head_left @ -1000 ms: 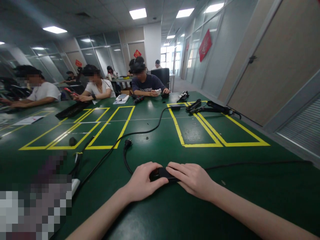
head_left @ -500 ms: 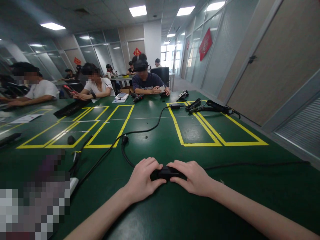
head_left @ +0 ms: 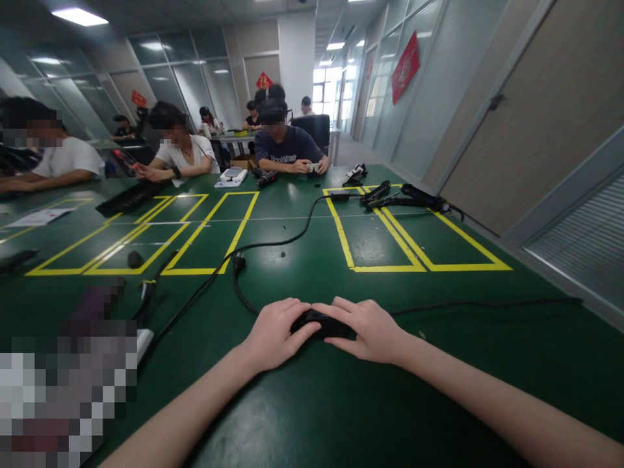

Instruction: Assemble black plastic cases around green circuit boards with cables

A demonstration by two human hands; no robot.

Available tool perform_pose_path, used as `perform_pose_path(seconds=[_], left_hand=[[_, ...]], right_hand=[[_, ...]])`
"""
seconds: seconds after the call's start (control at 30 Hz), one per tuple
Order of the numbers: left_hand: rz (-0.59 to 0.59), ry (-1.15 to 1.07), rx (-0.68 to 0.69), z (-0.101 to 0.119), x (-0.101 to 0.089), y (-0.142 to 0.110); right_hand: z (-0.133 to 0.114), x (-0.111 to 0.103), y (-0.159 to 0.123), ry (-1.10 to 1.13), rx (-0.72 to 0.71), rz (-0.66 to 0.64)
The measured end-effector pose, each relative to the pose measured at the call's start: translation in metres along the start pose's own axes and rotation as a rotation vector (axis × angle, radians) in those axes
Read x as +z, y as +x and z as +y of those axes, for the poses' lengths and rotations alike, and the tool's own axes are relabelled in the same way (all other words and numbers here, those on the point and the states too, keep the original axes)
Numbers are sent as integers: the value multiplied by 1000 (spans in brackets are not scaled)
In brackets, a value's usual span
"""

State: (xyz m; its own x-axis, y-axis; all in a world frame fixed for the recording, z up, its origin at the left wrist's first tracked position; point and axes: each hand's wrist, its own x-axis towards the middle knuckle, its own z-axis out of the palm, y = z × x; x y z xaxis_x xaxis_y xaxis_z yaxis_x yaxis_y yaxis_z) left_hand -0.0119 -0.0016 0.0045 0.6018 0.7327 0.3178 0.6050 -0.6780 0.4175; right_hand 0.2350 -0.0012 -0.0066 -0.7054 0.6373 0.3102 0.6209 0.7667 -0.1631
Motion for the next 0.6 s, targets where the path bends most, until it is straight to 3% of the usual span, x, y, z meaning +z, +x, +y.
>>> perform_pose_path(seconds=[0.17, 0.3, 0.37, 0.5, 0.6], left_hand=[[129, -13, 45, -4, 2, -1], [346, 73, 129, -4, -2, -2], [389, 92, 168, -4, -3, -3], [246, 27, 210, -3, 0, -3], [35, -25, 187, -3, 3, -2]], right_hand=[[1, 0, -1, 74, 54, 48], [12, -16, 9, 436, 276, 271], [22, -33, 14, 614, 441, 411], [45, -75, 18, 901, 752, 673], [60, -104, 12, 1068, 827, 759]])
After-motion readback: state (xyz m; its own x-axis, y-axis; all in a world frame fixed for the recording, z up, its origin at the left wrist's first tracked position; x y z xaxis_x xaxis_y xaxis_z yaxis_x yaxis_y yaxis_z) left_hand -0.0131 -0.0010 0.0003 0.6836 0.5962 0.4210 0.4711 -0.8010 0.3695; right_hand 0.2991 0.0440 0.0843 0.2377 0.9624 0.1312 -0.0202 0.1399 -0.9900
